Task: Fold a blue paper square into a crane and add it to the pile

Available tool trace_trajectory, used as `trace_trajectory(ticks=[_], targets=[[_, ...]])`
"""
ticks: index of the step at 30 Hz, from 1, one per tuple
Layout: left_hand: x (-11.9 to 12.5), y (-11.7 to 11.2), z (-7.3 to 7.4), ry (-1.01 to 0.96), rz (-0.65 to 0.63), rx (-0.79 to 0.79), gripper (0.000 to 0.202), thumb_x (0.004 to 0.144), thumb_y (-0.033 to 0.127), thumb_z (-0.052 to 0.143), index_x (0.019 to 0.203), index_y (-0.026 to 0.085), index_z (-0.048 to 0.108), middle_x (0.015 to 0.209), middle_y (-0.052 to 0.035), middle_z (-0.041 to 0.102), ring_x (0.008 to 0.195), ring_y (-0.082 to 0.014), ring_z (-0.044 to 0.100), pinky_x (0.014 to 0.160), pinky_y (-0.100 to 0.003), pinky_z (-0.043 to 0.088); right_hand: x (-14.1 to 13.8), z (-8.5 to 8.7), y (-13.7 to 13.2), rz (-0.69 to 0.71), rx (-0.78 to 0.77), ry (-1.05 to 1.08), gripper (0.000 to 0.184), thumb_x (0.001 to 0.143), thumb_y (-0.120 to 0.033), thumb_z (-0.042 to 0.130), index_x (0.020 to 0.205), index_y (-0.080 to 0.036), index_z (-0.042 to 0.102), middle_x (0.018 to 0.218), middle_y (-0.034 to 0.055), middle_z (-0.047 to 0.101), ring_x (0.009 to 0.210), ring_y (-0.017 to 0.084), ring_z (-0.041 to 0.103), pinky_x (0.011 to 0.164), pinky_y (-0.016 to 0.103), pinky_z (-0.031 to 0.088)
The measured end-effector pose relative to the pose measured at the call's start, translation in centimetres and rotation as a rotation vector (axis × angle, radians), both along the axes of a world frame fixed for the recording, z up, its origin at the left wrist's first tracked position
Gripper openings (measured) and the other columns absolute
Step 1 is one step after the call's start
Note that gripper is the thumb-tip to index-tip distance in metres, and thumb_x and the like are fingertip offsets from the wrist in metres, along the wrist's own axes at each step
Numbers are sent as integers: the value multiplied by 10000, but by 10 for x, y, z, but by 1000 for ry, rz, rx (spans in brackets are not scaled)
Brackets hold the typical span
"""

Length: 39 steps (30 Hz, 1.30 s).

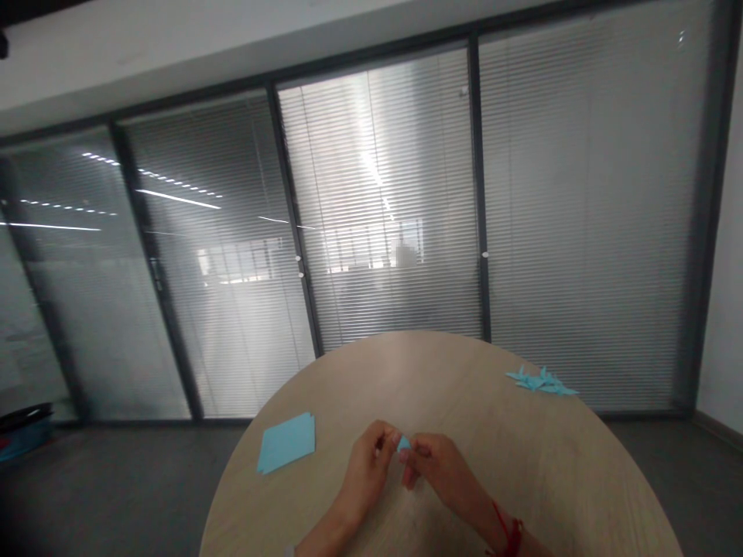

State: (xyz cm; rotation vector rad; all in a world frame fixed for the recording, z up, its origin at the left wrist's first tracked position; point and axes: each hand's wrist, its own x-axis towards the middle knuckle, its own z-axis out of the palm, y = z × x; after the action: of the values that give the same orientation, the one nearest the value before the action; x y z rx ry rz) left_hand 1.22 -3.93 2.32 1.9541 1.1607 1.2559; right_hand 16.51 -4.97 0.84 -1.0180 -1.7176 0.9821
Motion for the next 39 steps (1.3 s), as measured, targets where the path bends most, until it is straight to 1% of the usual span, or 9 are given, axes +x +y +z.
trace_trajectory(ticks=[7,13,17,21,23,25,30,35,39], targets=[[2,-6,0,45,-7,65,224,876,279,363,680,199,436,700,-19,486,694,-171,469,657,-281,364,-3,-2,0,40,-8,-2,384,824,-512,518,653,-175,587,591,41,701,570,188,650,603,268,454],[1,-4,-1,10,-23,85,240,870,282,376,651,202,432,679,-8,471,680,-164,459,650,-277,364,-4,-2,0,79,-28,67,384,817,-519,532,665,-170,585,589,43,691,553,187,645,583,272,466],[0,-1,-1,-77,-36,49,263,865,335,432,656,189,496,658,-4,498,654,-157,474,632,-270,380,-2,-4,3,50,-12,85,399,824,-528,528,676,-163,589,590,47,685,557,181,636,595,276,465],[-2,2,4,-194,-143,-48,276,848,404,498,850,169,643,788,-47,622,750,-178,563,719,-294,443,-1,-3,6,62,-16,174,455,832,-589,472,733,-162,592,596,34,657,571,173,617,597,281,468],[-3,2,6,-256,-214,-97,319,838,416,522,1004,179,658,911,-71,653,824,-190,592,765,-310,467,-1,0,5,62,-42,230,473,815,-621,473,749,-166,582,585,15,624,562,165,596,585,280,463],[-3,1,8,-298,-261,-131,353,817,418,561,1070,191,657,964,-79,658,857,-198,603,774,-317,485,-1,5,2,59,-70,289,478,797,-637,490,723,-172,567,582,0,585,563,158,575,590,283,459],[-2,-1,11,-369,-277,-174,345,730,420,675,989,193,708,870,-62,692,797,-199,626,757,-322,502,-4,13,-5,136,-181,468,438,770,-608,565,716,-174,572,610,-14,533,584,149,550,638,305,482],[-1,-1,12,-457,-342,-227,311,699,405,717,913,179,728,751,-47,701,696,-186,635,708,-318,501,-5,8,-4,260,-234,612,394,775,-553,607,739,-162,584,548,-28,520,499,120,497,627,327,508],[-3,0,11,-474,-322,-196,254,662,361,757,853,195,751,765,-40,682,724,-176,622,693,-290,491,-4,5,-3,324,-240,656,377,781,-531,615,739,-157,593,498,-42,494,459,107,471,607,320,514]])
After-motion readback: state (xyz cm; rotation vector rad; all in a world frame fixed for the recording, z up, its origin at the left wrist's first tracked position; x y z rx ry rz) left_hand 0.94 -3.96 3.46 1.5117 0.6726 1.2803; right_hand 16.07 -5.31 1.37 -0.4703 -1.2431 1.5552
